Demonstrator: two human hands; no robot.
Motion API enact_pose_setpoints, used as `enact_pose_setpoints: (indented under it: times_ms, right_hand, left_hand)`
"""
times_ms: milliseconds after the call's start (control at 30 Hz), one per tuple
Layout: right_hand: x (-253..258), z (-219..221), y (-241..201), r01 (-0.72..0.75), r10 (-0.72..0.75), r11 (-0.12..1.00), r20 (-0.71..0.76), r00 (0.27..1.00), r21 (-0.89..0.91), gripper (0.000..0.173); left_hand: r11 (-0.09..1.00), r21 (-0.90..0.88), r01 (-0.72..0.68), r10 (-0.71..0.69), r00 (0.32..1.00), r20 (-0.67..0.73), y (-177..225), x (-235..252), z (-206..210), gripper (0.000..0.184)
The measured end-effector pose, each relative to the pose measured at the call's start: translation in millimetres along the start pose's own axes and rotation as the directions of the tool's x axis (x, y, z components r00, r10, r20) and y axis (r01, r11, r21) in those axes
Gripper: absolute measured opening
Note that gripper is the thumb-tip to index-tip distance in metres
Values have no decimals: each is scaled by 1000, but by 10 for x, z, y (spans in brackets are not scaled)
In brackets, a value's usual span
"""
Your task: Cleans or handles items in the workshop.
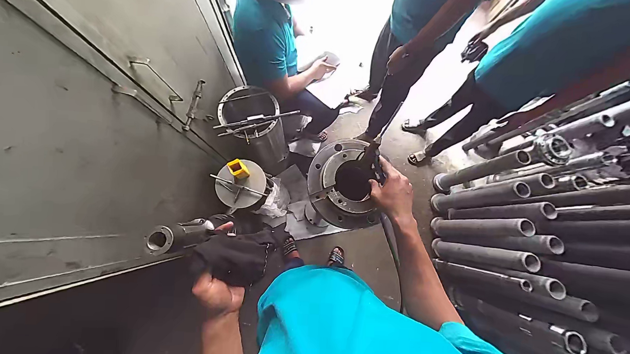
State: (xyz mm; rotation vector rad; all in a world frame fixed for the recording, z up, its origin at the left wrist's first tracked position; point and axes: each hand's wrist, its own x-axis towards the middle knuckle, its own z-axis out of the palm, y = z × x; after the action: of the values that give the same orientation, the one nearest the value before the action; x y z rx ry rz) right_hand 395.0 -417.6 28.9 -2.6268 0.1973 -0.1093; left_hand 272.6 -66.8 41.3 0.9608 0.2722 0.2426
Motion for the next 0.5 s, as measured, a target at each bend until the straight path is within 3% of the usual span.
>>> enact_pose_setpoints:
  times_ms: [100, 267, 333, 400, 500]
  right_hand:
    - [-28, 18, 52, -23, 28, 990, -30, 999, 140, 38]
    - [-185, 384, -19, 20, -15, 978, -28, 1000, 208, 59]
    - [-220, 512, -60, 10, -3, 973, -29, 1000, 231, 55]
    - [-248, 583, -96, 42, -13, 955, -102, 995, 294, 49]
    - [-273, 669, -59, 60, 34, 947, -285, 958, 315, 60]
  left_hand:
    - [999, -18, 40, -39, 999, 31, -14, 125, -91, 43]
    - [997, -1, 81, -81, 994, 73, 7, 360, -210, 45]
    - [996, -14, 91, -90, 992, 88, 40, 443, -256, 44]
    - [995, -6, 98, -97, 989, 109, 66, 525, -306, 43]
    - [993, 9, 115, -115, 986, 123, 111, 616, -351, 44]
